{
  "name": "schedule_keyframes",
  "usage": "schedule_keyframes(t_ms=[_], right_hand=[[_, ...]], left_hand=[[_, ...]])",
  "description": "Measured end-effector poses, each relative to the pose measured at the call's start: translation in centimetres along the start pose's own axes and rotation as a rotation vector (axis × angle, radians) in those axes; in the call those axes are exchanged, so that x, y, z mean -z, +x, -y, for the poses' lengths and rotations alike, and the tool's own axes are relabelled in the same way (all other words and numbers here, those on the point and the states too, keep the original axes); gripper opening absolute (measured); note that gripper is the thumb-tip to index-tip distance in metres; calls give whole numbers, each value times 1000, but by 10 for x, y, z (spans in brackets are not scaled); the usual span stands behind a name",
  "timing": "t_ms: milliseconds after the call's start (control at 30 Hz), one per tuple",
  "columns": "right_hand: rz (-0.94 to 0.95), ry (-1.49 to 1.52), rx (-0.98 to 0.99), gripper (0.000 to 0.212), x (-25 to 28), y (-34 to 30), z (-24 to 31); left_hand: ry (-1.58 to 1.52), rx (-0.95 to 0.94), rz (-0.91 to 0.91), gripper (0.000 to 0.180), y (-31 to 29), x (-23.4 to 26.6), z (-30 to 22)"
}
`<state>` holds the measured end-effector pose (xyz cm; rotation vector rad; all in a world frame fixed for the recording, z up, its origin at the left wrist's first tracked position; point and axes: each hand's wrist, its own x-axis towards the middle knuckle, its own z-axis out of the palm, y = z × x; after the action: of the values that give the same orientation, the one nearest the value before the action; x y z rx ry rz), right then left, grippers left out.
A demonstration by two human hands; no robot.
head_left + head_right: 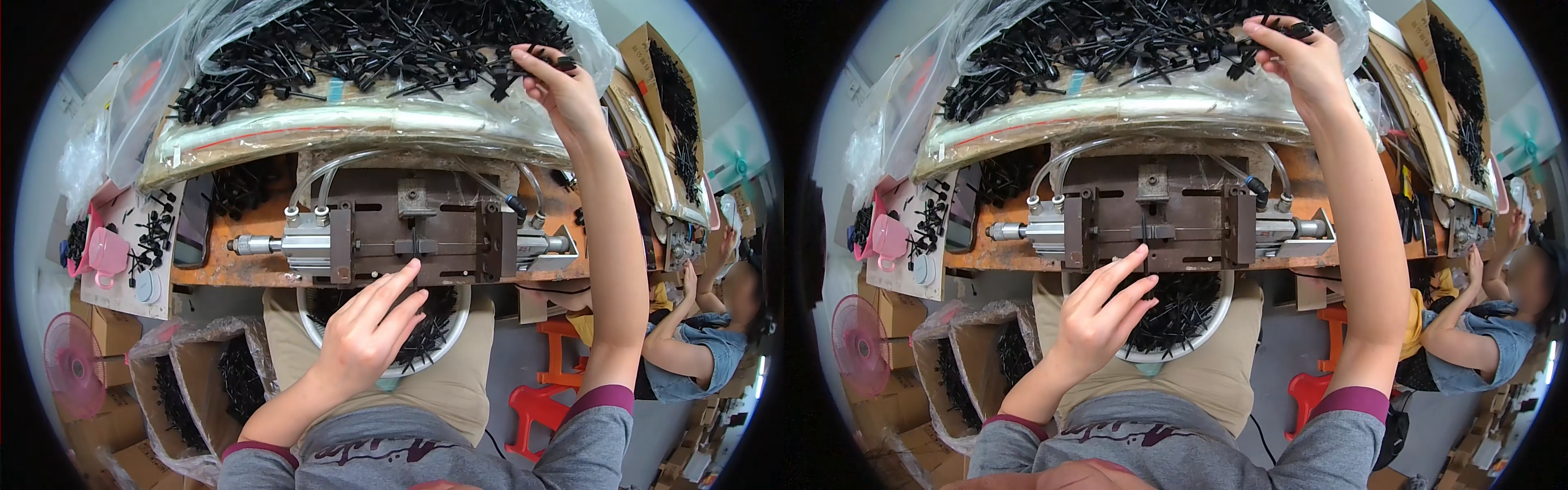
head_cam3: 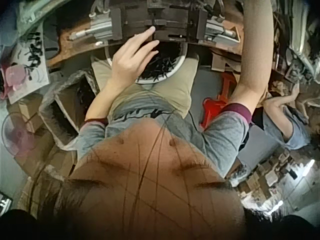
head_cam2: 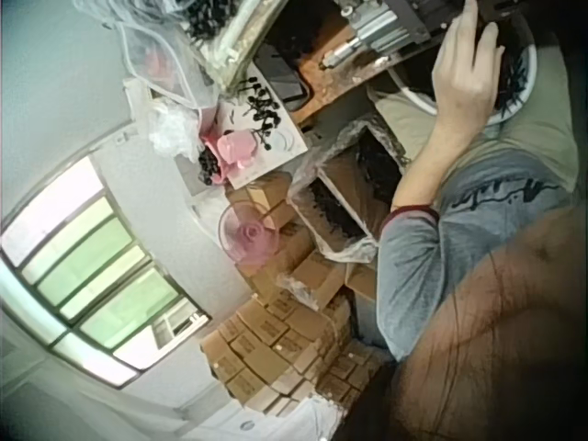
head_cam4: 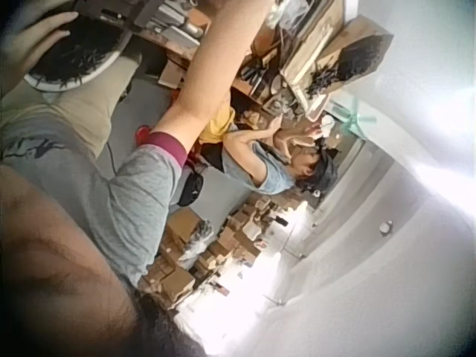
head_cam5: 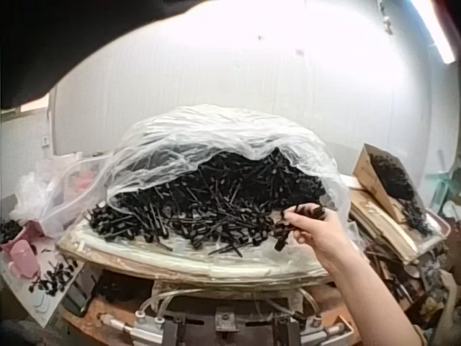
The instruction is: Assembling black plastic components using a clamping fixture at an industrial workbench.
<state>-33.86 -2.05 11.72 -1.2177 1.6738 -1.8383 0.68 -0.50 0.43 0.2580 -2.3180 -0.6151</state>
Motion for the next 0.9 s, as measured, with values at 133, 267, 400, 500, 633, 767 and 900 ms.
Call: schedule_keyframes(t_ms=[133, 267, 400, 500, 633, 767, 900], right_hand=[[-57, -230, 149, 18, -7, -11, 5], [-69, -923, 719, 17, -21, -20, 5], [113, -1216, 771, 21, -25, -11, -6], [216, -1220, 706, 24, -34, -10, -6], [270, -1196, 627, 16, -32, -14, 0], [85, -1031, 695, 16, -23, -16, -2], [-4, -751, 209, 19, -4, -13, 7]], left_hand=[[103, -18, 21, 28, 3, -9, 2], [225, -44, 73, 26, 6, -17, 4], [260, -9, 99, 25, 11, -14, 4], [251, 2, 115, 24, 14, -13, 6], [239, 34, 106, 23, 12, -13, 5], [247, 33, 104, 24, 12, -14, 5], [231, 28, 100, 24, 14, -13, 6]])
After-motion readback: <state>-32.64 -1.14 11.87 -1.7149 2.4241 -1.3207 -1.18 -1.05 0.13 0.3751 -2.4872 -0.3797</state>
